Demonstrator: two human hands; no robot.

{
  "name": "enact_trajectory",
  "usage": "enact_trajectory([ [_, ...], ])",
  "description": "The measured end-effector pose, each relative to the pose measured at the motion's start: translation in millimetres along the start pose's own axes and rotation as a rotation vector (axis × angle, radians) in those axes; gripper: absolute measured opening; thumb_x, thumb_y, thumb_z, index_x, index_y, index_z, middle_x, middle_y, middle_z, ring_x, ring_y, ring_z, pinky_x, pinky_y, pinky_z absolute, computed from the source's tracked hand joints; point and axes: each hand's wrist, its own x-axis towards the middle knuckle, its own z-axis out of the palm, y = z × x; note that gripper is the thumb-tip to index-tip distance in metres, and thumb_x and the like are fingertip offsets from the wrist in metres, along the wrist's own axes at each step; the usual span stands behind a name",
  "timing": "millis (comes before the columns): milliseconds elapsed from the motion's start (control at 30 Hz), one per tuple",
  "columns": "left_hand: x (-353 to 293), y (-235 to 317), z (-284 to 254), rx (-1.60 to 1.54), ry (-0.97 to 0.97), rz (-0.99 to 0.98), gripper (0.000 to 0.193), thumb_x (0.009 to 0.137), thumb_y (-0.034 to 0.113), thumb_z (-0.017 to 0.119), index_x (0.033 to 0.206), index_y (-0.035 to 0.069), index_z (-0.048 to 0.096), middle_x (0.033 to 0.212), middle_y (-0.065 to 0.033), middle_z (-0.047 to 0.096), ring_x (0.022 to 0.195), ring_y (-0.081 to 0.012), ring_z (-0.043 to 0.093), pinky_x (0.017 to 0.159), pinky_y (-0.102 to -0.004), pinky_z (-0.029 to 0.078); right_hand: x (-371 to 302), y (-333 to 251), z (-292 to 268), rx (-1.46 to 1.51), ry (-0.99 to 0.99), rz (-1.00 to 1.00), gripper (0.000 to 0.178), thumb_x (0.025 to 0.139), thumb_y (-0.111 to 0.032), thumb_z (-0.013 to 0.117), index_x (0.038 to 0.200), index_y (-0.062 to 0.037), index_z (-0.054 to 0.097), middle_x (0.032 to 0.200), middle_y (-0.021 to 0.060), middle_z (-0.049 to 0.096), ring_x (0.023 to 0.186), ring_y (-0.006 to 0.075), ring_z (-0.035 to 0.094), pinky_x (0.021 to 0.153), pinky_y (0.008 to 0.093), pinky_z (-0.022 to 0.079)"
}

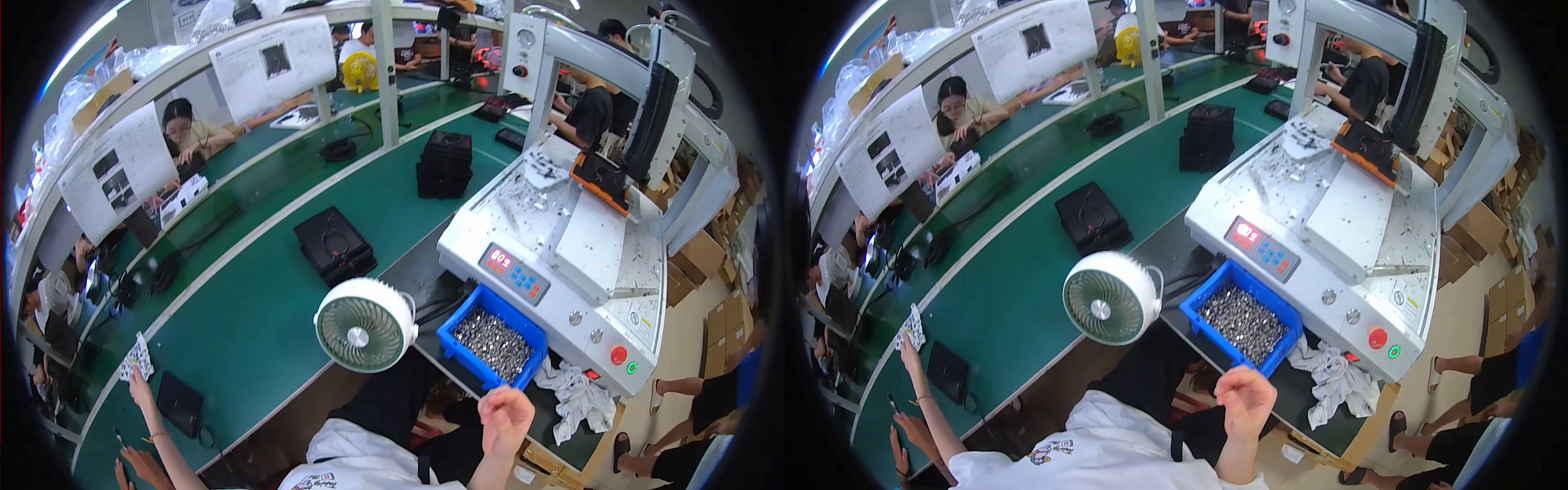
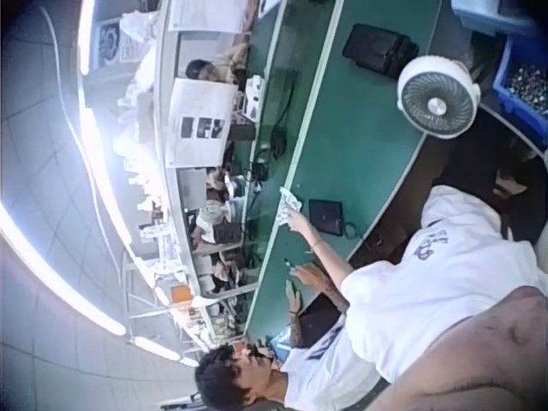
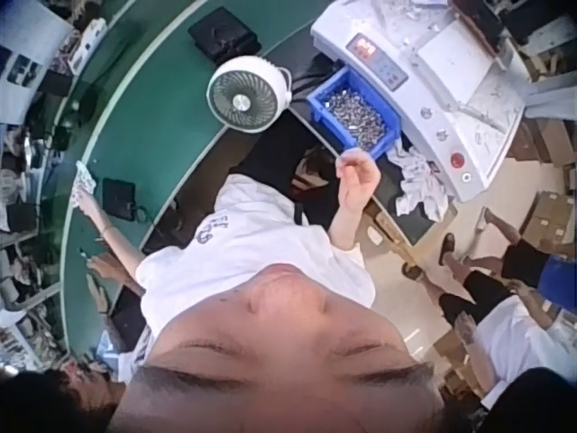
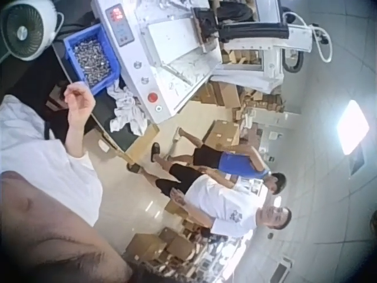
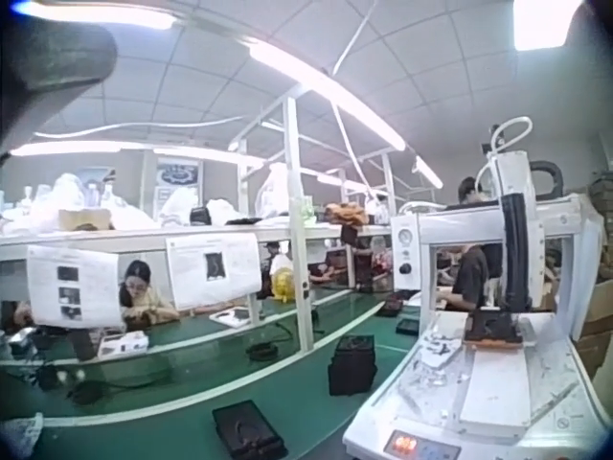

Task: Manually assembling electronic components into plastic housings and processing them through an automated machine.

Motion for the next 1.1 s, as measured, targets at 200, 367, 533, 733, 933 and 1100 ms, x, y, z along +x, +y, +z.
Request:
enact_trajectory([
  [200,-109,324,214,-0.338,-0.646,0.655,0.02,0.096,0.015,0.058,0.11,0.002,0.063,0.095,-0.0048,0.067,0.093,-0.014,0.063,0.082,-0.0265,0.05,0,-3,-12,0.022,0.072,-0.082,0.032,0.081,-0.02,0.077,0.086,0.0079,0.063,0.073,0.0114,0.059,0.062,0.015,0.054,0.052,0.0223,0.04],
  [367,-179,446,430,-0.215,-1.071,1.362,0.028,0.086,0.012,0.066,0.109,-0.003,0.061,0.11,-0.0171,0.062,0.098,-0.0306,0.064,0.087,-0.0357,0.052,-6,-9,-23,-0.055,0.194,-0.166,0.023,0.079,-0.013,0.075,0.083,0.0071,0.063,0.071,0.0106,0.061,0.062,0.0151,0.056,0.055,0.0223,0.042],
  [533,-187,450,603,0.118,-1.049,1.407,0.053,0.081,0.023,0.068,0.125,-0.004,0.053,0.131,-0.0198,0.052,0.119,-0.0384,0.051,0.102,-0.0432,0.042,-9,-20,-14,-0.273,0.225,-0.147,0.024,0.087,-0.016,0.069,0.092,0.0045,0.06,0.085,0.0122,0.056,0.07,0.0158,0.051,0.061,0.0245,0.041],
  [733,-208,475,604,0.21,-1.018,1.379,0.048,0.08,0.024,0.067,0.123,0.007,0.057,0.125,-0.0099,0.053,0.11,-0.0342,0.052,0.093,-0.0437,0.048,-18,-16,-21,-0.371,0.345,-0.139,0.019,0.089,-0.013,0.067,0.097,0.0037,0.062,0.091,0.0101,0.059,0.07,0.0135,0.052,0.062,0.024,0.042],
  [933,-205,478,610,0.199,-0.97,1.458,0.039,0.078,0.018,0.066,0.114,0.005,0.061,0.115,-0.0084,0.058,0.106,-0.0297,0.056,0.088,-0.0407,0.051,-3,-6,-15,-0.314,0.321,-0.075,0.015,0.089,-0.007,0.066,0.096,0.0052,0.062,0.092,0.0097,0.059,0.07,0.0123,0.052,0.063,0.0234,0.043],
  [1100,-200,471,606,0.278,-0.897,1.546,0.032,0.076,0.018,0.065,0.106,0.005,0.066,0.108,-0.0078,0.06,0.103,-0.0272,0.058,0.084,-0.0403,0.053,-12,-1,-17,-0.329,0.306,-0.052,0.015,0.087,-0.006,0.068,0.096,0.005,0.063,0.089,0.0088,0.059,0.07,0.0125,0.053,0.063,0.0237,0.043],
])
